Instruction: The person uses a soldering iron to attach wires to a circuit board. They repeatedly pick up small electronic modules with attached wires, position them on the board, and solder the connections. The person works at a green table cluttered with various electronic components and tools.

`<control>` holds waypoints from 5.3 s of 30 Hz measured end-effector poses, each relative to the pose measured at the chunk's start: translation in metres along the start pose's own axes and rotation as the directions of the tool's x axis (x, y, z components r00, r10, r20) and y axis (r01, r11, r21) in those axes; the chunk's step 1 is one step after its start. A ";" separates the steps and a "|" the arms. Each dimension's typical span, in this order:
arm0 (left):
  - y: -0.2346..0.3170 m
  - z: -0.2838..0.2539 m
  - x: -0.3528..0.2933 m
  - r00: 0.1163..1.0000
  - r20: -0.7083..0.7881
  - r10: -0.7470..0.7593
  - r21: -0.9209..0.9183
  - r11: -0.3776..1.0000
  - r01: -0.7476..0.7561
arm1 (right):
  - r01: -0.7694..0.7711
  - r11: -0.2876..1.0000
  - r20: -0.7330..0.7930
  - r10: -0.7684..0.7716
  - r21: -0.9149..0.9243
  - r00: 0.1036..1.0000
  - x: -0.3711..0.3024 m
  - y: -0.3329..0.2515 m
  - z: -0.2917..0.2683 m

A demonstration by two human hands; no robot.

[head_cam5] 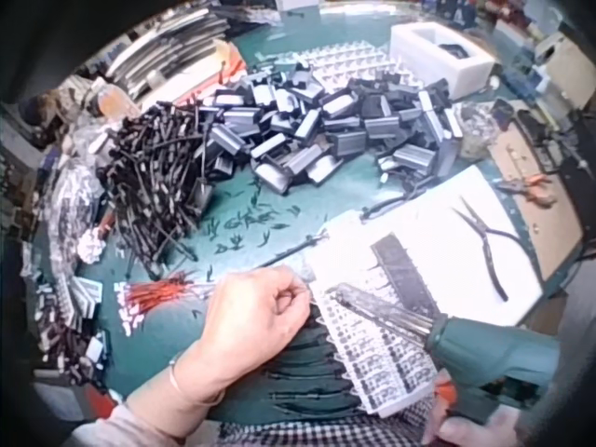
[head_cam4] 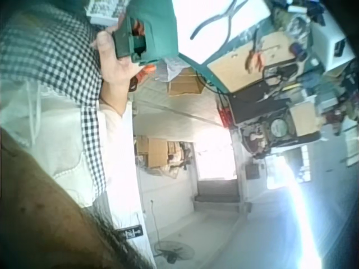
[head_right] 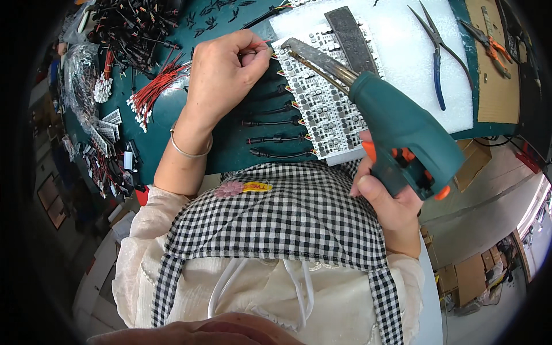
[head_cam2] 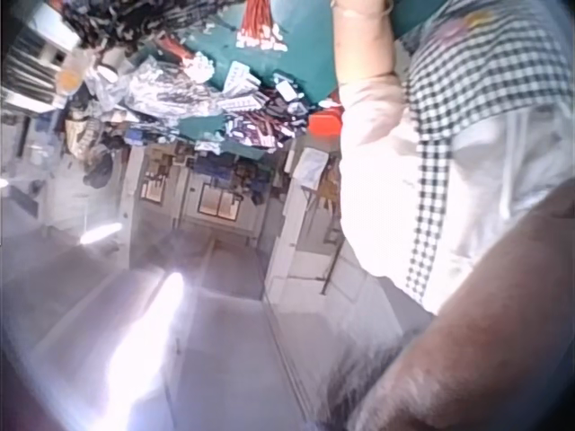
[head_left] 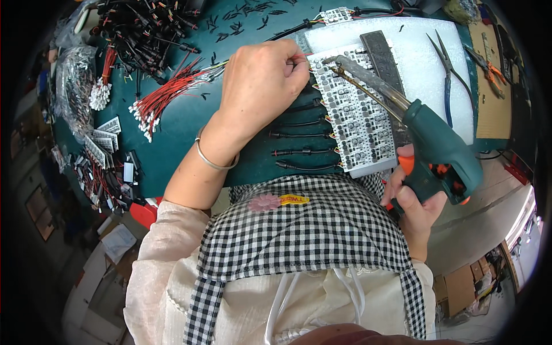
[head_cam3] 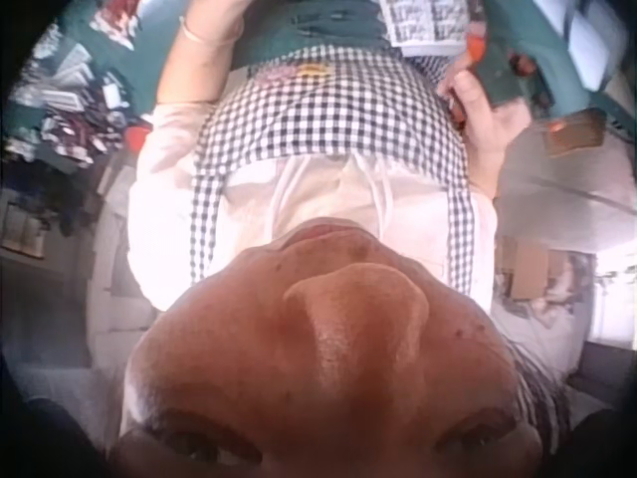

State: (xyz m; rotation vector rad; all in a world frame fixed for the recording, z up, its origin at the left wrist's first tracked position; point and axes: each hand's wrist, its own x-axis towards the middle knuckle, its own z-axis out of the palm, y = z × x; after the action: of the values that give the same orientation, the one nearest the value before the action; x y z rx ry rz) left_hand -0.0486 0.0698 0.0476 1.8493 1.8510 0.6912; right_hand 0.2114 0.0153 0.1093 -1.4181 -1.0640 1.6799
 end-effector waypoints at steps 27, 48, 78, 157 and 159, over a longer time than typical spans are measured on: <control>-0.002 0.004 -0.001 1.000 0.004 0.012 0.003 1.000 -0.012 | 0.046 0.994 0.113 -0.034 -0.102 0.993 0.007 0.005 -0.007; -0.002 0.000 0.000 0.998 0.063 0.012 0.021 1.000 -0.014 | 0.140 0.989 -0.054 -0.137 0.045 0.989 0.016 -0.009 0.009; -0.013 0.009 0.002 0.982 0.115 -0.151 -0.208 0.963 0.173 | 0.107 0.992 -0.013 -0.108 -0.063 0.994 0.014 0.000 0.009; 0.057 -0.028 -0.043 0.911 0.403 0.091 -0.822 0.475 0.316 | 0.507 0.858 0.097 -0.499 -0.085 0.861 0.018 0.002 0.031; 0.054 -0.025 -0.055 0.901 0.409 0.141 -0.825 0.480 0.299 | 0.432 0.899 0.140 -0.419 -0.075 0.897 0.009 0.013 0.033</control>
State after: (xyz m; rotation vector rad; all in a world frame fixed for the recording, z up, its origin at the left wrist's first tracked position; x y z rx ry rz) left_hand -0.0209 0.0126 0.0977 1.0534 0.9317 0.8809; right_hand 0.1773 0.0125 0.0958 -1.0515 -1.4318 1.4155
